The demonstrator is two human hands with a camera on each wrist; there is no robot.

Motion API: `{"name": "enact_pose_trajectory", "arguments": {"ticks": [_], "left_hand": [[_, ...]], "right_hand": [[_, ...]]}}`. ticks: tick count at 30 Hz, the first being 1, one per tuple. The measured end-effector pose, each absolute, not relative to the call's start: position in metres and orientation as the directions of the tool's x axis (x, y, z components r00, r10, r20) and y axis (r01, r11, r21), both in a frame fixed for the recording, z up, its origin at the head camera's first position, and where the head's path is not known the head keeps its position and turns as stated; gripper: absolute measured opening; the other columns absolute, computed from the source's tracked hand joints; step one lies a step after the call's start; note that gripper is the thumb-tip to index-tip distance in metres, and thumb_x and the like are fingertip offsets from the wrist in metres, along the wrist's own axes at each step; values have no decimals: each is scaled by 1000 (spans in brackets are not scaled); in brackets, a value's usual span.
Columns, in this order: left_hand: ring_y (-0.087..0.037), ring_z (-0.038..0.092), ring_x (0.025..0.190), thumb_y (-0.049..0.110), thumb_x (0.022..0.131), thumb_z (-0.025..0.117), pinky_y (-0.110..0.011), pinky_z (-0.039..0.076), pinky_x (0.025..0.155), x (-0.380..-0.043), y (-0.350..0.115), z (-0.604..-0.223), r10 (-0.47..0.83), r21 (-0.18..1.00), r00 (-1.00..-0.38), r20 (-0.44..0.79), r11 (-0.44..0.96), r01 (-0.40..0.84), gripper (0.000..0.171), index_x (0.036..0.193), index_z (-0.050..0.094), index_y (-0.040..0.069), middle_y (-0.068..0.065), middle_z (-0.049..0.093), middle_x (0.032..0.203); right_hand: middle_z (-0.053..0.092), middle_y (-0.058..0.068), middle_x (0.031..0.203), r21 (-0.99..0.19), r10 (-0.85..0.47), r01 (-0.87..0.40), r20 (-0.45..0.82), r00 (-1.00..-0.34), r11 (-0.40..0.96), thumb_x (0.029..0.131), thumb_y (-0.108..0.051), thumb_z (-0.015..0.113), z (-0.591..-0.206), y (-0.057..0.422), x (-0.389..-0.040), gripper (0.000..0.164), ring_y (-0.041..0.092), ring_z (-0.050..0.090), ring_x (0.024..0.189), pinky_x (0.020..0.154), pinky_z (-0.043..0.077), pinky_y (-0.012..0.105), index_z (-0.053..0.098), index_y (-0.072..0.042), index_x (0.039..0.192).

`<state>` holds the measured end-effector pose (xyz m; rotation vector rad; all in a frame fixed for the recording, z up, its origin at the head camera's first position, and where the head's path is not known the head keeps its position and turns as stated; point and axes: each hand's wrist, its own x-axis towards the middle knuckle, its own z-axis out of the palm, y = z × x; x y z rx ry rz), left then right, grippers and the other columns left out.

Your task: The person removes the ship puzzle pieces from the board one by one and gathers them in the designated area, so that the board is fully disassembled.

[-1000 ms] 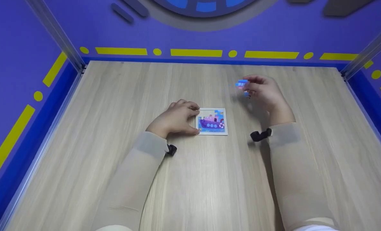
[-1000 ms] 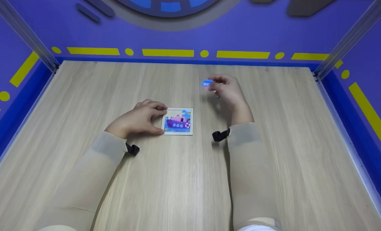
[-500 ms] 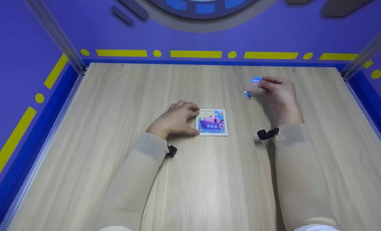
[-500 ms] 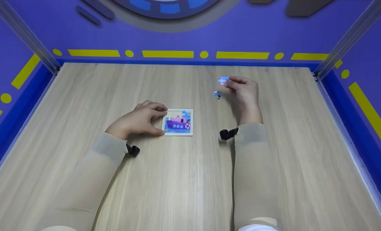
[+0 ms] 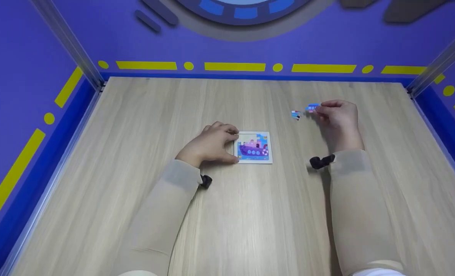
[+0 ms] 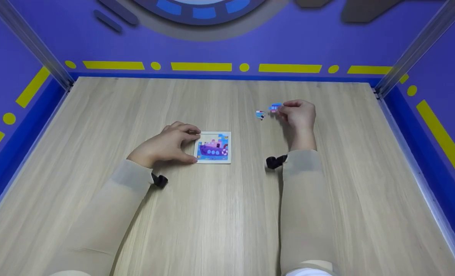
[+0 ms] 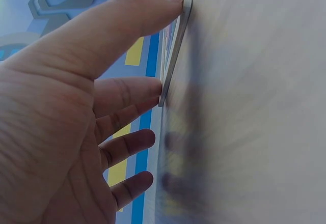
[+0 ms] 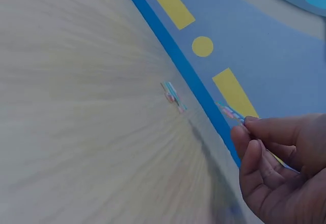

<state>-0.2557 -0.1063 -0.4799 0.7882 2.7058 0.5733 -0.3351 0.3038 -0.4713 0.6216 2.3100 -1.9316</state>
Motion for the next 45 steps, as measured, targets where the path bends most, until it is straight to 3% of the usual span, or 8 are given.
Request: {"name": "enact_pose_trajectory", "arguments": {"ticks": [10,13,19,25,32,35,40,45], "left_hand": [[-28,40,162,48,92,91,-51,28,138,-254,-107,-480,562,444,-816,-139,772,455,85,163,62,11,0,55,170],[-28,40,162,48,92,91,-51,28,138,-255,-107,-480,562,443,-815,-140,772,456,86,163,62,11,0,55,170],[-28,39,163,48,92,91,-50,27,138,-255,-107,-480,558,445,-817,-145,774,449,87,164,61,10,0,54,170],[-28,40,163,49,92,92,-50,27,138,-255,-107,-481,555,445,-820,-143,776,447,87,164,61,10,0,55,170],[-28,40,163,50,91,93,-50,28,138,-255,-107,-481,551,439,-822,-142,779,447,89,164,60,10,0,54,171],[-28,39,163,49,91,93,-50,27,139,-255,-107,-481,548,445,-824,-142,779,441,89,164,60,11,0,54,171],[-28,39,164,49,91,92,-50,27,138,-255,-107,-482,552,448,-821,-147,777,442,89,164,60,10,0,54,172],[-29,39,164,50,90,92,-51,28,138,-255,-107,-481,552,445,-821,-142,777,445,89,164,61,10,-1,54,172]], "right_hand": [[77,-12,81,-903,257,297,-221,-941,310,104,-11,81,-480,305,-337,25,7,76,79,78,64,21,77,0,126],[78,-9,96,-856,275,312,-210,-938,412,106,-17,80,-479,304,-337,31,9,75,90,79,61,20,78,-2,133],[72,16,142,-754,304,350,-208,-930,556,106,-25,79,-479,303,-337,39,25,66,122,88,56,27,78,-3,138],[72,25,149,-711,311,348,-189,-932,612,103,-23,80,-483,304,-339,39,39,64,139,112,54,47,80,1,134],[72,20,139,-743,298,314,-161,-941,591,106,-25,77,-477,300,-337,37,30,67,118,84,57,27,78,0,134],[72,15,136,-778,234,243,-127,-964,579,109,-28,75,-468,290,-334,38,25,66,113,83,57,24,76,-2,137],[72,14,139,-799,52,113,-102,-993,590,110,-29,75,-451,263,-326,38,22,64,118,100,54,34,75,-5,140],[76,13,130,-764,-147,-8,-114,-982,645,105,-24,81,-440,233,-319,29,24,64,110,96,55,39,83,-10,130]]}}
